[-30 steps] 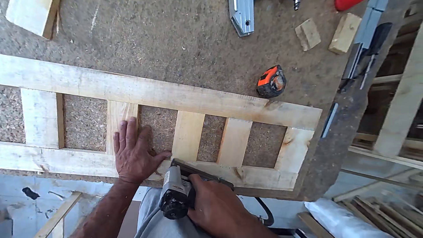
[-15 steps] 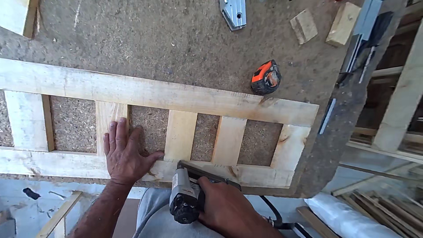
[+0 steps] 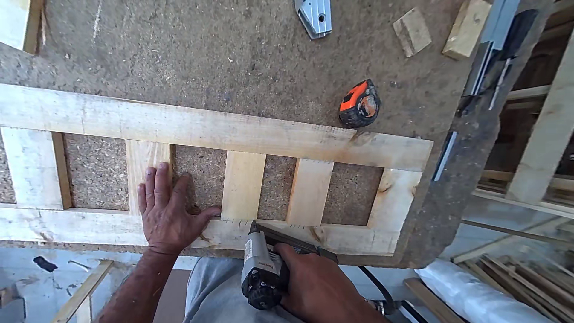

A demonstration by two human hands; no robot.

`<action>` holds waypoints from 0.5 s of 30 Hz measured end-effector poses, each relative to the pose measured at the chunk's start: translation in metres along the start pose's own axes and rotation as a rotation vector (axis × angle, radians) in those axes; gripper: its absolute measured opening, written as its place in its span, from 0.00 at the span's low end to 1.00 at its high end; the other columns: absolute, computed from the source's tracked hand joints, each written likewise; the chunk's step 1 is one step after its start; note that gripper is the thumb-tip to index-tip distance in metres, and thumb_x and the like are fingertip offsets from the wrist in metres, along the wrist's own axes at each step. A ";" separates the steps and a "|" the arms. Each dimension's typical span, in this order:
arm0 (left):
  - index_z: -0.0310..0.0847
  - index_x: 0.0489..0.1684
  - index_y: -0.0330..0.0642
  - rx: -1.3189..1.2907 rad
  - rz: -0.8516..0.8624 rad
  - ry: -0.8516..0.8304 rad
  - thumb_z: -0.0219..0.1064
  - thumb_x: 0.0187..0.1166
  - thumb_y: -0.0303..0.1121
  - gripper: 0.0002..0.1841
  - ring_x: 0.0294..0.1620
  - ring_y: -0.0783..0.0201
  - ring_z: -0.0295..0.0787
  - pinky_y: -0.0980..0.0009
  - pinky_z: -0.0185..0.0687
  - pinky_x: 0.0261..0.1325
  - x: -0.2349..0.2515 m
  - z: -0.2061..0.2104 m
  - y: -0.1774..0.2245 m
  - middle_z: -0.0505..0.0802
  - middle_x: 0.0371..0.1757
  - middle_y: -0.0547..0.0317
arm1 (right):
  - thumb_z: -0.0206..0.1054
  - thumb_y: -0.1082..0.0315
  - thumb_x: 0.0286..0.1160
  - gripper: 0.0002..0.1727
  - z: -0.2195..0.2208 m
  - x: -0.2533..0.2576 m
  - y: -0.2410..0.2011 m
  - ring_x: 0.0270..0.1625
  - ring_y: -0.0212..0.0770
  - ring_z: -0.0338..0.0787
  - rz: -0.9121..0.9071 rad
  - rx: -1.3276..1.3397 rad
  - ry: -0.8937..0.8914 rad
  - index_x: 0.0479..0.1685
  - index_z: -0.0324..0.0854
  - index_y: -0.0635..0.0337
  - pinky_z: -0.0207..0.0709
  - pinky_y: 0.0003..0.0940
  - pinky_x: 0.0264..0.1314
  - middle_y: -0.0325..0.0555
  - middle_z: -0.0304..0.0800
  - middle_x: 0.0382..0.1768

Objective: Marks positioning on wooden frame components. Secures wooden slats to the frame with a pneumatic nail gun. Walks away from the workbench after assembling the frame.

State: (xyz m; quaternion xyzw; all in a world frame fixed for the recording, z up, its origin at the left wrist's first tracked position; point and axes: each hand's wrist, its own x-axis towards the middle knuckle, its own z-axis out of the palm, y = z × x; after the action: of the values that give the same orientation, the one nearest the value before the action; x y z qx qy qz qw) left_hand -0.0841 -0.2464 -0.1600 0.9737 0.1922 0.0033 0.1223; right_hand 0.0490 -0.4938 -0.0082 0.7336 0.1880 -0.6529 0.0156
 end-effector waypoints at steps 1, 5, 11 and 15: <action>0.79 0.78 0.52 -0.001 0.002 0.005 0.56 0.55 0.88 0.57 0.95 0.40 0.49 0.36 0.41 0.92 -0.001 0.000 -0.001 0.64 0.93 0.45 | 0.73 0.46 0.66 0.37 0.002 0.000 0.001 0.47 0.62 0.93 -0.005 -0.002 0.005 0.76 0.71 0.51 0.83 0.63 0.43 0.56 0.92 0.42; 0.80 0.77 0.48 -0.025 -0.009 0.026 0.55 0.56 0.88 0.58 0.93 0.36 0.52 0.32 0.44 0.91 0.002 -0.004 0.004 0.67 0.90 0.40 | 0.72 0.41 0.69 0.35 -0.005 -0.009 -0.002 0.49 0.63 0.94 0.039 0.035 -0.057 0.72 0.73 0.51 0.84 0.63 0.47 0.57 0.93 0.42; 0.79 0.76 0.36 -0.097 -0.201 0.032 0.50 0.64 0.84 0.58 0.88 0.19 0.53 0.21 0.41 0.84 0.019 -0.013 0.054 0.67 0.86 0.23 | 0.71 0.40 0.68 0.35 -0.080 -0.023 -0.040 0.43 0.59 0.94 -0.067 0.109 0.250 0.71 0.76 0.51 0.85 0.61 0.40 0.52 0.92 0.38; 0.80 0.75 0.37 -0.066 -0.210 0.026 0.65 0.55 0.61 0.46 0.86 0.17 0.56 0.19 0.42 0.81 0.022 -0.008 0.054 0.70 0.84 0.22 | 0.64 0.40 0.77 0.32 -0.116 0.007 -0.062 0.52 0.57 0.93 -0.028 0.069 0.210 0.69 0.75 0.54 0.84 0.58 0.48 0.53 0.91 0.45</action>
State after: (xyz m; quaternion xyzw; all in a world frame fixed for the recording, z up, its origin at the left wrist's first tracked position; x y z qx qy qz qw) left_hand -0.0445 -0.2846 -0.1405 0.9435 0.2946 0.0094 0.1516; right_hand 0.1418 -0.4029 0.0159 0.7953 0.1762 -0.5788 -0.0386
